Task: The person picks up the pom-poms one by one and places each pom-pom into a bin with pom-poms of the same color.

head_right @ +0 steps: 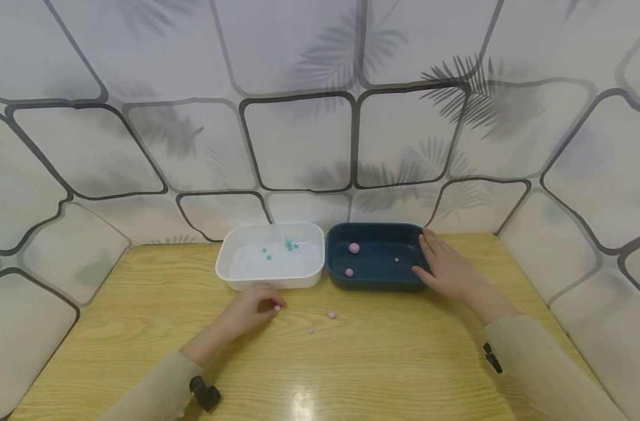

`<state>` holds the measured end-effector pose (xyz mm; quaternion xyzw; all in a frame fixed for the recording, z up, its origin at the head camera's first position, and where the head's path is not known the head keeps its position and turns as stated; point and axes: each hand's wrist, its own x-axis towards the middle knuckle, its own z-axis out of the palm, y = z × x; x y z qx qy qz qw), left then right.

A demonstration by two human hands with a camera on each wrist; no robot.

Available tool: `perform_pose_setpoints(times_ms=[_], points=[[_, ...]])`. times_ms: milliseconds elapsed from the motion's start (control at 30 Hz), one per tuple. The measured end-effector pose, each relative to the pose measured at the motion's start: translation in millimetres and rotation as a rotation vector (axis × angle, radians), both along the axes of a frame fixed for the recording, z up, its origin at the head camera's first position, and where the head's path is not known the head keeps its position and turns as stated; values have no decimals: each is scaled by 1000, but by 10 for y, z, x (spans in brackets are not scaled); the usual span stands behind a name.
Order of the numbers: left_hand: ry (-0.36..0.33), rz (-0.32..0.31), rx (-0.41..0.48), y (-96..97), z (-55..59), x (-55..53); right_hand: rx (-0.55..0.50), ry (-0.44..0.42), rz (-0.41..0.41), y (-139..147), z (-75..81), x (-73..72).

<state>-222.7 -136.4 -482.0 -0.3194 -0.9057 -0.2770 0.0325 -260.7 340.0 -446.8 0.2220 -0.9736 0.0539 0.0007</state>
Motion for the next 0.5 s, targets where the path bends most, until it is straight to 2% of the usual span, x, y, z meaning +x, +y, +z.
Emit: perform_pose_setpoints(times_ms=[233,500], points=[[-55,44,20,6,4,12,2,-3,1,1,-3,-4],[-83,43,74,29,25,-2,-12,-5,2,-5,9,15]])
